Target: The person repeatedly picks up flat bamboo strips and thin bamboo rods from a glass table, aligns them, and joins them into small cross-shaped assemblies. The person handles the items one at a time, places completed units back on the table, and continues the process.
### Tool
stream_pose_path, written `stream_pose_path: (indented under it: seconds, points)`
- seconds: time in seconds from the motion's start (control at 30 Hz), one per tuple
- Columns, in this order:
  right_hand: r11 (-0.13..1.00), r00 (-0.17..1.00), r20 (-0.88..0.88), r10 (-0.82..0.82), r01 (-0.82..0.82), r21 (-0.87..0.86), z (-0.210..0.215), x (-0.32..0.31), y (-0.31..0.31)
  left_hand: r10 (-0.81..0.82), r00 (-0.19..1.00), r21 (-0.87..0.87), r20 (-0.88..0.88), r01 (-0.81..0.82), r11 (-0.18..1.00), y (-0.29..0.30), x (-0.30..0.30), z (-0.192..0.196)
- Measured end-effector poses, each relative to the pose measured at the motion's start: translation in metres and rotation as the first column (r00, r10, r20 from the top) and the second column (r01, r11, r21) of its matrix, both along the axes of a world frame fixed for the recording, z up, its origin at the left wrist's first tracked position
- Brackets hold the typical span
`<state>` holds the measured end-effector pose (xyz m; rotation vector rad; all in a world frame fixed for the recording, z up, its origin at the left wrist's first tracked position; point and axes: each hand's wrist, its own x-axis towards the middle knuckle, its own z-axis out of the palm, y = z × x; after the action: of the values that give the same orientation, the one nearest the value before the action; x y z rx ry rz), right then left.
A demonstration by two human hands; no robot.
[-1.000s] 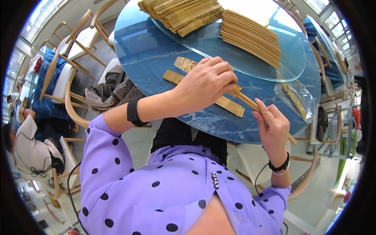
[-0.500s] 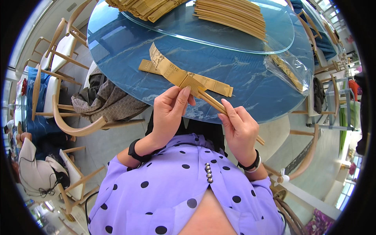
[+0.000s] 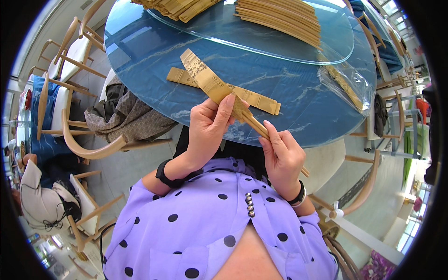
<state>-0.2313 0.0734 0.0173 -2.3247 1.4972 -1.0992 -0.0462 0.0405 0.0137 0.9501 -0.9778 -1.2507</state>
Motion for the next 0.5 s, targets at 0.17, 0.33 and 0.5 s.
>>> stream_pose_path:
  seconds: [0.17,0.33,0.5]
  points:
    - [0.999,0.999,-0.009,-0.038,0.038,-0.014,-0.001,0.005,0.002,-0.059,0.998,0.039,-0.011,0.059,0.998,0.002,0.0,-0.003]
    - [0.998,0.999,-0.01,-0.052,0.051,-0.042,-0.001,0.008,-0.003,-0.117,0.993,0.015,0.02,0.117,0.993,0.003,-0.006,-0.013]
    - [1.0,1.0,-0.003,-0.022,0.022,-0.006,-0.002,0.007,-0.004,-0.041,0.999,-0.026,0.016,0.042,0.999,0.001,-0.008,-0.012]
